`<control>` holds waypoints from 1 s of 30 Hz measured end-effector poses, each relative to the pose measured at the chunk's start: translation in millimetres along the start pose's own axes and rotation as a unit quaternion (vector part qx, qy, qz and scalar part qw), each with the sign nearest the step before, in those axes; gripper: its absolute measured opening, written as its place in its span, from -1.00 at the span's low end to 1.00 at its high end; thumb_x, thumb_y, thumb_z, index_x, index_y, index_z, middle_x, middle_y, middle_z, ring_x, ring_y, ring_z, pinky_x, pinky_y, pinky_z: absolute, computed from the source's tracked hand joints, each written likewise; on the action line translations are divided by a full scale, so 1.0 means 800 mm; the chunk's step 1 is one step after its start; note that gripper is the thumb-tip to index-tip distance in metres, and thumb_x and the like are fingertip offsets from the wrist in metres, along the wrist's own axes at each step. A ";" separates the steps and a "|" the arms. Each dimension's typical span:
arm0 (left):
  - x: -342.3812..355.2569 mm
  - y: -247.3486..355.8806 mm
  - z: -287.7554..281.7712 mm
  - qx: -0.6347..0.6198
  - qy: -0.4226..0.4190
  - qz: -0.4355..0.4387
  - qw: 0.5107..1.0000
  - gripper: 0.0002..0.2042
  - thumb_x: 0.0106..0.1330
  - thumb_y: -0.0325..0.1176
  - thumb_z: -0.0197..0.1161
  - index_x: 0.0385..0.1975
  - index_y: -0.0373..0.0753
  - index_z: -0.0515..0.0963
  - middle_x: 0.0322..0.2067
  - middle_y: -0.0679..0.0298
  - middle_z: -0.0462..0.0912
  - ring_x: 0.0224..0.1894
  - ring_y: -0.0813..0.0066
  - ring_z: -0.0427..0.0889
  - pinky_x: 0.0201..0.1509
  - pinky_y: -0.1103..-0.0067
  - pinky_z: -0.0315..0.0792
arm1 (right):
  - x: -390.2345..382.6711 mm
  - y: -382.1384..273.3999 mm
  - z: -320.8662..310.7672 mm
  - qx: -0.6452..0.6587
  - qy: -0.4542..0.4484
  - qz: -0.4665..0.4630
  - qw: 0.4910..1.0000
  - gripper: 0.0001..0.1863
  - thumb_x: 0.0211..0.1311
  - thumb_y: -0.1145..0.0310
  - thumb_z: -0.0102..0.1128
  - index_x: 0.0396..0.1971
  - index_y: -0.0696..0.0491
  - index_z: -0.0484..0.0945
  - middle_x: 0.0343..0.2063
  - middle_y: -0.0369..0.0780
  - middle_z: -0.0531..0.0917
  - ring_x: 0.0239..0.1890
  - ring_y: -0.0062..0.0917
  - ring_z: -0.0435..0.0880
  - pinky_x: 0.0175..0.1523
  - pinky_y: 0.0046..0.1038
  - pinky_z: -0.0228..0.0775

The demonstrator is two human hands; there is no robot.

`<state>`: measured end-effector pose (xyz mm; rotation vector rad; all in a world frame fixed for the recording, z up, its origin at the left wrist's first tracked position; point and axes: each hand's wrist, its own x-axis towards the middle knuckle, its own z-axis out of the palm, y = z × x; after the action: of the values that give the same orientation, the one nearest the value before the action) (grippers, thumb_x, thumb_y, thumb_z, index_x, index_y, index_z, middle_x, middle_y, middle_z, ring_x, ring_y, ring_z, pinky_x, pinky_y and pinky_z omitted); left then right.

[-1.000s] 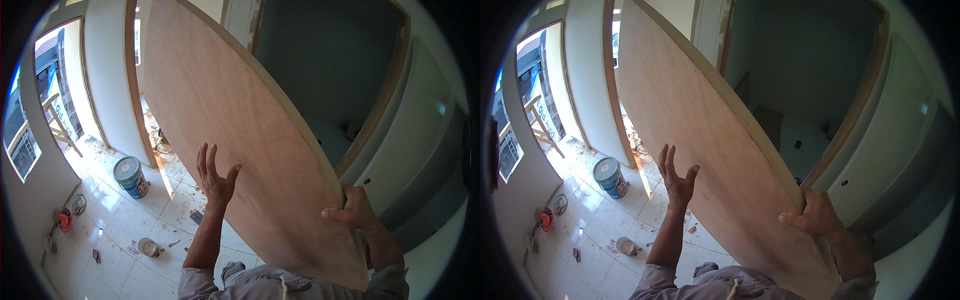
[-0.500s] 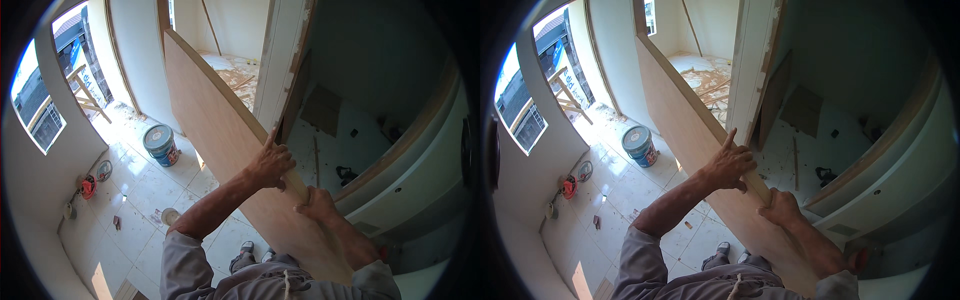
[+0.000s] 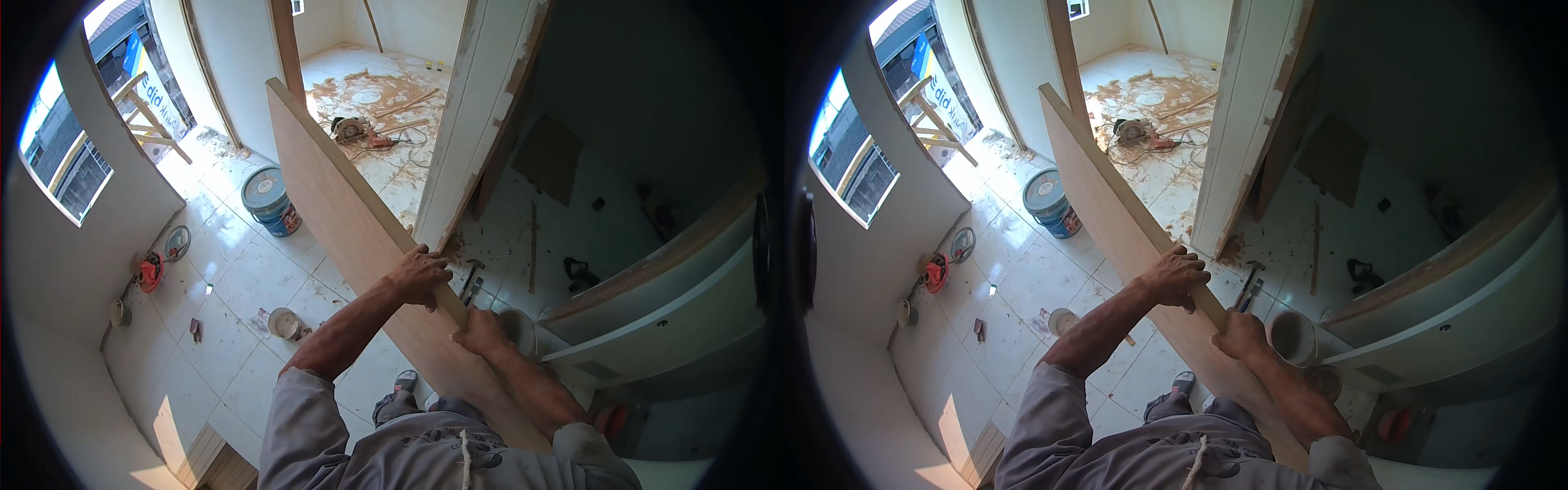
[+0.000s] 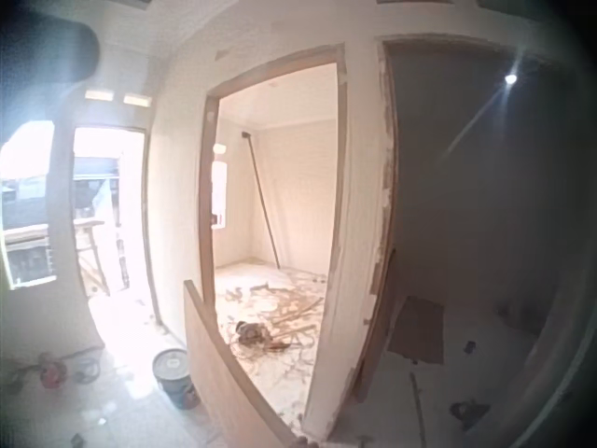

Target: Using a hammer and chisel to install or adjust a wooden door frame and side panel.

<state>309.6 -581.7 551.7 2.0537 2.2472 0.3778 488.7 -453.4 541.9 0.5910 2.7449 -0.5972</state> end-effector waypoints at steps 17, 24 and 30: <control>0.026 -0.041 0.060 -0.041 -0.049 -0.027 0.998 -0.49 -0.40 -0.11 0.56 -0.38 -0.12 0.55 -0.37 0.35 0.52 -0.11 0.40 0.48 0.03 0.45 0.28 | -0.160 0.220 0.094 0.016 -0.034 0.116 0.992 -0.23 -0.11 0.06 0.44 0.08 0.12 0.31 -0.29 -0.01 0.65 -0.13 -0.13 0.65 -0.01 -0.22 0.46; 0.038 -0.049 0.072 -0.043 -0.065 -0.052 0.996 -0.51 -0.37 -0.17 0.57 -0.36 -0.13 0.55 -0.36 0.36 0.51 -0.08 0.39 0.48 0.04 0.43 0.28 | -0.152 0.242 0.085 -0.023 -0.136 0.148 0.979 -0.45 -0.11 0.08 0.41 -0.21 0.14 0.47 -0.46 -0.04 0.67 -0.29 -0.14 0.68 -0.11 -0.19 0.49; 0.066 -0.047 0.064 -0.049 -0.048 -0.039 0.997 -0.54 -0.39 -0.21 0.57 -0.41 -0.11 0.53 -0.38 0.37 0.50 -0.13 0.40 0.49 0.01 0.45 0.31 | -0.154 0.241 0.075 -0.009 -0.134 0.122 0.983 -0.49 -0.09 0.11 0.38 -0.22 0.16 0.47 -0.48 -0.02 0.66 -0.32 -0.14 0.68 -0.13 -0.20 0.50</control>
<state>278.9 -525.9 499.3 1.8894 2.1982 0.3687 692.5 -360.5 466.2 0.7666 2.3792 -0.5486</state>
